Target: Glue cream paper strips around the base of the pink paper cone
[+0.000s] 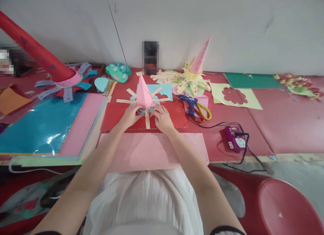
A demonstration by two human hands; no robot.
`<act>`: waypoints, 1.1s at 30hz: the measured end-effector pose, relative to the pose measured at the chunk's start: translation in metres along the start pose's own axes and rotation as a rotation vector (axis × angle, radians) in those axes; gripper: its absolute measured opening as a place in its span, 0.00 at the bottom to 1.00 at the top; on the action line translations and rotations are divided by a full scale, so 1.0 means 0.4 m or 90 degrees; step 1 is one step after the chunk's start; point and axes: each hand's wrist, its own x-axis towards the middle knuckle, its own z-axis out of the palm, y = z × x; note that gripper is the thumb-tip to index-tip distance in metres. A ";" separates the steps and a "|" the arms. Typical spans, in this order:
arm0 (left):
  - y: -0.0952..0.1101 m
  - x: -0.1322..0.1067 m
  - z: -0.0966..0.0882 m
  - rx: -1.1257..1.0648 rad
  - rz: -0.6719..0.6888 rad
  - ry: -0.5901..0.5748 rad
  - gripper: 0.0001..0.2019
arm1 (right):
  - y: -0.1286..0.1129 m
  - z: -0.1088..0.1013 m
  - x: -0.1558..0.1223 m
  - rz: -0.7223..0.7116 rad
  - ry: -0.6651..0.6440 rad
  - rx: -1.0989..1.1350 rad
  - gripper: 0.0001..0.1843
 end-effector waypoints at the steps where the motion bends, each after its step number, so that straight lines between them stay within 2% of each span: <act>1: 0.001 0.000 -0.001 0.000 0.001 -0.002 0.07 | 0.000 0.000 0.000 0.001 0.001 0.000 0.19; 6: 0.008 -0.002 -0.002 0.009 -0.011 -0.007 0.06 | 0.000 0.000 0.000 0.007 0.000 -0.001 0.21; 10: 0.003 -0.002 0.003 0.013 -0.017 -0.004 0.08 | -0.001 -0.002 -0.002 0.018 -0.010 0.011 0.20; 14: -0.005 -0.001 0.005 0.007 -0.004 -0.007 0.08 | -0.003 -0.003 -0.001 0.014 -0.012 0.014 0.23; 20: -0.007 0.001 0.006 -0.001 -0.002 0.005 0.11 | -0.007 -0.009 0.000 0.014 -0.007 0.014 0.22; 25: -0.006 0.001 0.007 -0.006 -0.002 0.005 0.10 | -0.011 -0.011 0.001 0.011 0.001 0.022 0.19; 29: -0.012 0.003 0.010 -0.034 -0.004 0.023 0.10 | -0.006 -0.009 -0.001 0.016 0.015 0.028 0.20; 33: -0.012 0.000 0.008 -0.088 -0.055 0.073 0.04 | -0.007 -0.010 0.000 0.020 0.049 0.025 0.20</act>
